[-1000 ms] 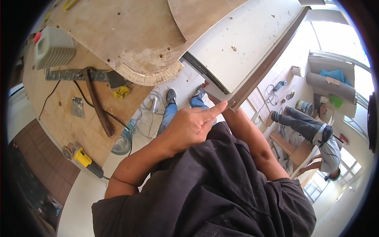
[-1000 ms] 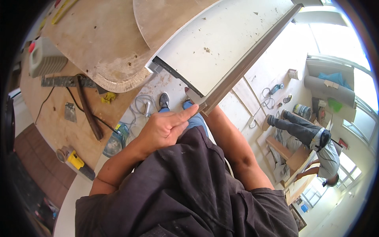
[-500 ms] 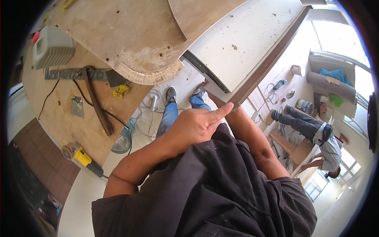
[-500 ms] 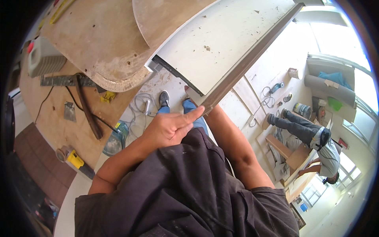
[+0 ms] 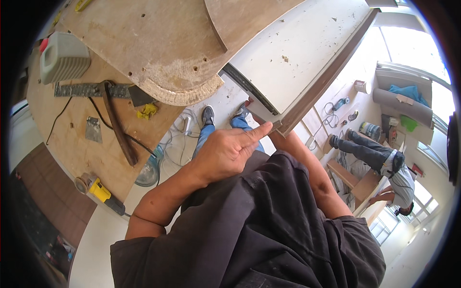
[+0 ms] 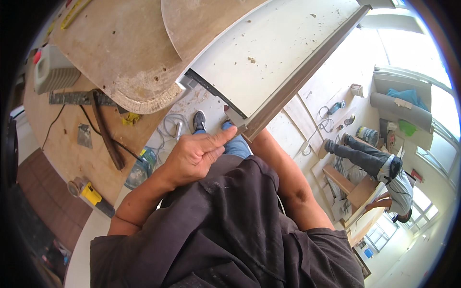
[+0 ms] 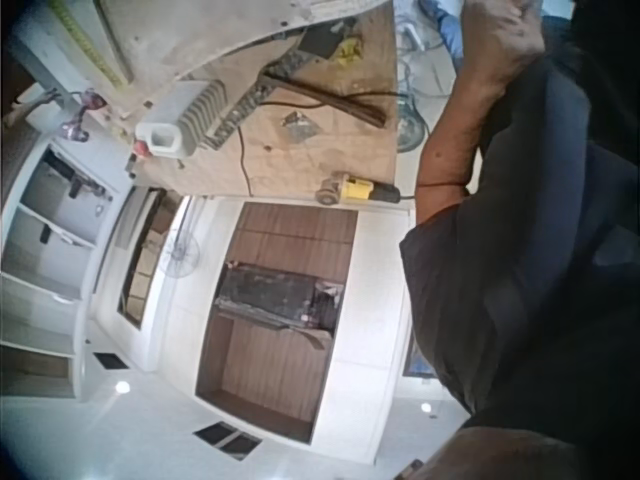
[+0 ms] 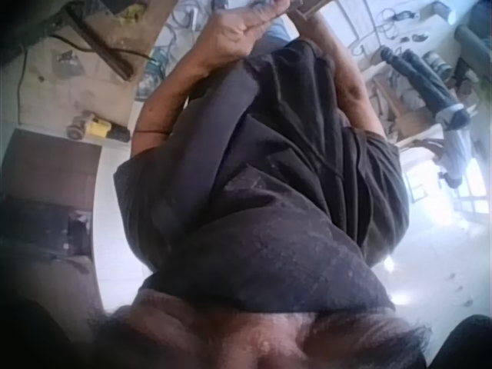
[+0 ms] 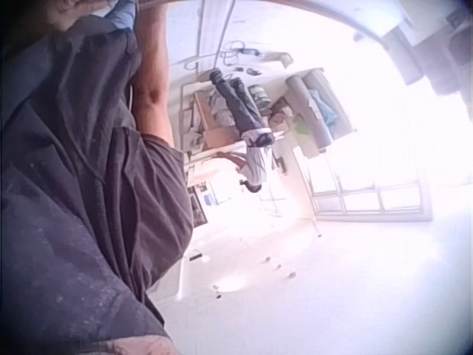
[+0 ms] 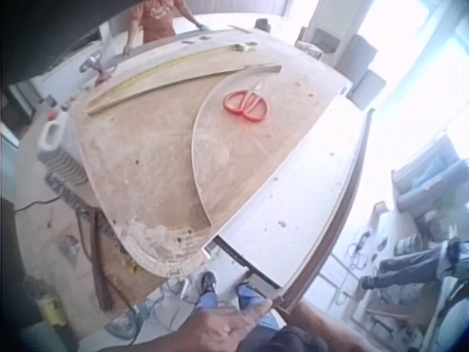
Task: The person aligns a wooden trim piece along the edge of a white cabinet door and uses a hammer to tap it into place. They repeatedly adjust the trim and tap it with the hammer to secure it.
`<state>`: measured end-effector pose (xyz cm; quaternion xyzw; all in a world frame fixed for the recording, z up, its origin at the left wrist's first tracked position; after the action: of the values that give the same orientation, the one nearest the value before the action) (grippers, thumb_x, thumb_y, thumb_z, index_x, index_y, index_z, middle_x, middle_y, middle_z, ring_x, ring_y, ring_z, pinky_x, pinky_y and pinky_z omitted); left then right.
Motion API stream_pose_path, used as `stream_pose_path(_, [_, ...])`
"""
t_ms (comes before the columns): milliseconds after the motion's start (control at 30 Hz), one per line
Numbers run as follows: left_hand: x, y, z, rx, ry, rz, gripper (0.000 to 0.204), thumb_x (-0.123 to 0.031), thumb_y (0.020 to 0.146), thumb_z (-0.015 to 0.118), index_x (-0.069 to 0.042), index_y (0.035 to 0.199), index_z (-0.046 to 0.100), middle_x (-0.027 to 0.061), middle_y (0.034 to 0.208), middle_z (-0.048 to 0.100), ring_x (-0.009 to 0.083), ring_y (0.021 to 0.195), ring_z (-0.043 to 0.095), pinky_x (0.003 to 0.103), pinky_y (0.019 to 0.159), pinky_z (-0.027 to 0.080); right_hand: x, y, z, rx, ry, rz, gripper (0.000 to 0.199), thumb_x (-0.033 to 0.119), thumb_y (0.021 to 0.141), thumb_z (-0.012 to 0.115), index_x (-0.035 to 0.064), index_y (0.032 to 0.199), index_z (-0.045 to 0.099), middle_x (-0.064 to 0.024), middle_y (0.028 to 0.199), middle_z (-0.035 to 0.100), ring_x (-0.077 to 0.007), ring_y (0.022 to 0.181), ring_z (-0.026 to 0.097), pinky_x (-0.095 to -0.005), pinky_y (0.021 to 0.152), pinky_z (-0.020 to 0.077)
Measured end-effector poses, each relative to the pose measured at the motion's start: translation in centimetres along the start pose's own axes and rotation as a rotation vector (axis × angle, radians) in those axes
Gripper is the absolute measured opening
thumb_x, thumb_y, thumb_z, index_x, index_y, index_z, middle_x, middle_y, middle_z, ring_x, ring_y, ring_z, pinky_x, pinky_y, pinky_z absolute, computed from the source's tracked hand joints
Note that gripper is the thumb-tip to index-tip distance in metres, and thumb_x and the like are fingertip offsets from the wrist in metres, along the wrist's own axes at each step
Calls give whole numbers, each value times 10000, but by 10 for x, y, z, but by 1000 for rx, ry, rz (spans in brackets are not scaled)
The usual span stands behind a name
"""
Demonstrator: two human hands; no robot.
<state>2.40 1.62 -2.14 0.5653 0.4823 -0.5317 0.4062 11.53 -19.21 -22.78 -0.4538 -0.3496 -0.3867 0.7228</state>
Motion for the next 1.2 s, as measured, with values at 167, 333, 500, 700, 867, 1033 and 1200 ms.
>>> stream_pose_path(167, [-26, 15, 10, 128, 22, 45, 524, -86, 961, 709, -168, 1474, 641, 159, 749, 640, 293, 660, 642, 388, 649, 530, -4, -3, -9, 23, -149, -73, 398, 64, 928, 752, 87, 1306, 629, -77, 1180, 666, -192, 1065, 648, -323, 892, 596])
stream_pose_path(333, [-14, 1, 2, 44, -76, 58, 505, -61, 971, 694, -170, 1463, 653, 138, 742, 636, 279, 665, 647, 370, 660, 534, 36, -9, 27, -18, 105, 95, 340, 83, 944, 759, 81, 1266, 650, -65, 1098, 686, -193, 955, 673, -326, 851, 600])
stream_pose_path(500, [1, -1, 1, 37, -62, -10, 509, -43, 966, 671, -166, 1459, 654, 141, 792, 678, 304, 682, 645, 389, 670, 535, 11, -5, 2, 103, -294, -165, 301, 202, 1006, 712, 79, 1268, 630, -85, 1118, 689, -220, 967, 683, -372, 852, 616])
stream_pose_path(700, [-18, 16, 12, 66, -3, 23, 527, -60, 958, 686, -167, 1472, 640, 152, 764, 667, 322, 650, 636, 406, 652, 529, 24, -12, 16, -44, 640, 342, 382, 177, 980, 732, 103, 1332, 605, -83, 1194, 675, -236, 1013, 681, -382, 898, 612])
stream_pose_path(867, [7, 5, 7, -33, -78, 85, 536, 18, 970, 667, -150, 1478, 637, 114, 748, 610, 179, 650, 554, 302, 703, 515, -8, 3, -11, -12, -268, -56, 480, 163, 921, 778, 119, 1366, 601, -69, 1238, 663, -230, 1063, 671, -361, 921, 604])
stream_pose_path(1033, [-3, 6, 11, 39, -33, 2, 508, 19, 977, 660, -103, 1469, 635, 144, 915, 731, 169, 755, 660, 278, 758, 536, -35, 11, -23, 1, -653, -217, 463, 206, 934, 767, 123, 1358, 601, -71, 1230, 665, -242, 1053, 682, -371, 895, 610])
stream_pose_path(1200, [-23, 16, 7, 183, -37, -76, 494, 26, 982, 650, -83, 1464, 634, 169, 1043, 785, 172, 837, 725, 269, 796, 551, 22, -11, 16, -93, 567, 231, 402, 355, 1035, 640, 98, 1338, 572, -97, 1192, 672, -272, 1011, 696, -457, 835, 635])
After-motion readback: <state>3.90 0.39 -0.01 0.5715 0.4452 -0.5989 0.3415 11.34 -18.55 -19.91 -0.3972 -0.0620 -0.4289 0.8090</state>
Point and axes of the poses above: each hand's wrist, its own y-axis towards the middle knuckle, its own z-axis out of the palm, x = y × z, the point moved 2 cm from there along y, towards the middle knuckle
